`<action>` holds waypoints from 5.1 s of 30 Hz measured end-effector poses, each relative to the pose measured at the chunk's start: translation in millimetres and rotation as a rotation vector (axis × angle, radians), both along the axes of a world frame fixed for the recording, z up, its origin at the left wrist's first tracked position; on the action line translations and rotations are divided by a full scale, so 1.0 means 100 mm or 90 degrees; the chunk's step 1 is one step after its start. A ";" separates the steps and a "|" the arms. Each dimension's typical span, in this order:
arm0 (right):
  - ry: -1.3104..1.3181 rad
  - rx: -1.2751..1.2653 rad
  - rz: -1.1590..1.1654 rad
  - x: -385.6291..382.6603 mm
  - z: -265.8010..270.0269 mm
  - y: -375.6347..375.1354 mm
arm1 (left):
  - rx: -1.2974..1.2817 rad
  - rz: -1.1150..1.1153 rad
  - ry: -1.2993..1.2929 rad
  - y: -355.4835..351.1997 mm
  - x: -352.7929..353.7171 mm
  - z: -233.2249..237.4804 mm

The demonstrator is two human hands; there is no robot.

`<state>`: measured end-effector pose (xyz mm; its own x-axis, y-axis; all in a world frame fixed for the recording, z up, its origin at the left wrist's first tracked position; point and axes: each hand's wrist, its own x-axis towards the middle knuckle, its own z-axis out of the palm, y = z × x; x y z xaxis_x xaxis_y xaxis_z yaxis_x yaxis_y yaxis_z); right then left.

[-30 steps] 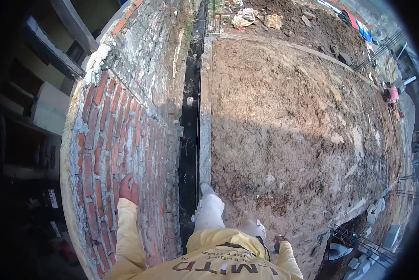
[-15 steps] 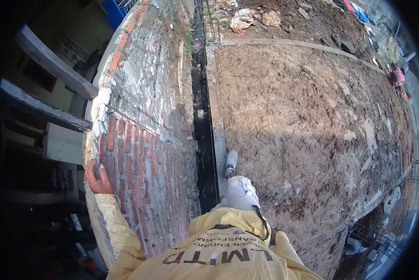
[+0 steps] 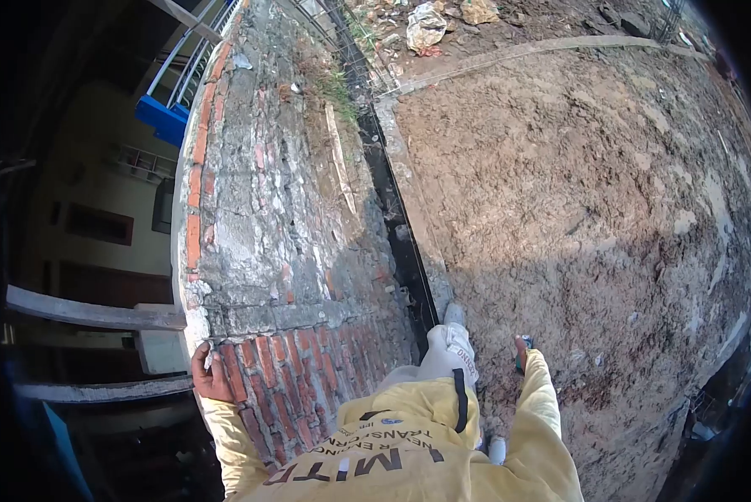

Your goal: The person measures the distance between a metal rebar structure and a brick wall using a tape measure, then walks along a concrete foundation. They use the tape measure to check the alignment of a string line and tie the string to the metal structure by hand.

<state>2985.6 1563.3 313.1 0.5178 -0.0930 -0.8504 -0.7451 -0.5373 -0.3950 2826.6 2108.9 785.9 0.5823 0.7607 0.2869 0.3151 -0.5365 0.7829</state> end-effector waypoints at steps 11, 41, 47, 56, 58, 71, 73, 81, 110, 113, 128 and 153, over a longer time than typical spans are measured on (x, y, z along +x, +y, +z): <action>0.009 0.143 -0.163 0.96 0.46 0.61 | -0.247 -0.064 0.514 -0.09 -0.22 -1.73; 0.055 0.121 -0.065 4.50 1.51 3.00 | -0.453 0.015 0.388 3.23 3.41 -3.19; 0.000 0.149 -0.086 5.34 1.76 3.59 | -0.605 0.097 0.446 3.48 4.31 -2.91; 0.104 0.115 -0.126 5.10 1.75 3.53 | -0.816 0.074 0.498 3.39 4.96 -3.26; 0.125 0.107 -0.144 5.14 1.71 3.53 | -0.892 0.029 0.473 3.45 5.17 -3.31; 0.088 0.140 -0.108 8.49 0.77 4.06 | -0.664 -0.360 0.683 2.71 7.75 -4.46; 0.070 0.146 -0.071 9.23 0.62 4.22 | -0.693 -0.337 0.693 2.70 7.94 -4.51; 0.038 0.150 0.111 11.37 0.19 4.82 | -0.765 -0.189 0.799 2.70 8.73 -3.24; -0.504 -0.226 0.847 13.57 -4.14 8.25 | -0.346 -0.701 0.854 3.98 12.05 -7.26; -0.539 -0.192 0.794 13.43 -4.15 8.22 | -0.263 -0.743 0.773 4.01 12.04 -7.53; 0.030 0.401 0.487 13.36 -5.23 8.37 | -0.248 -0.783 0.717 3.94 12.38 -7.42; -0.112 0.407 0.200 12.52 -4.15 7.83 | -0.753 -0.273 0.440 4.03 13.02 -8.66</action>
<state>4237.6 2346.2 -101.6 0.5717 0.5689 -0.5912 -0.4907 -0.3404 -0.8021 4128.5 2511.8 -79.8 0.5825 0.0808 -0.8088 0.7933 0.1607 0.5873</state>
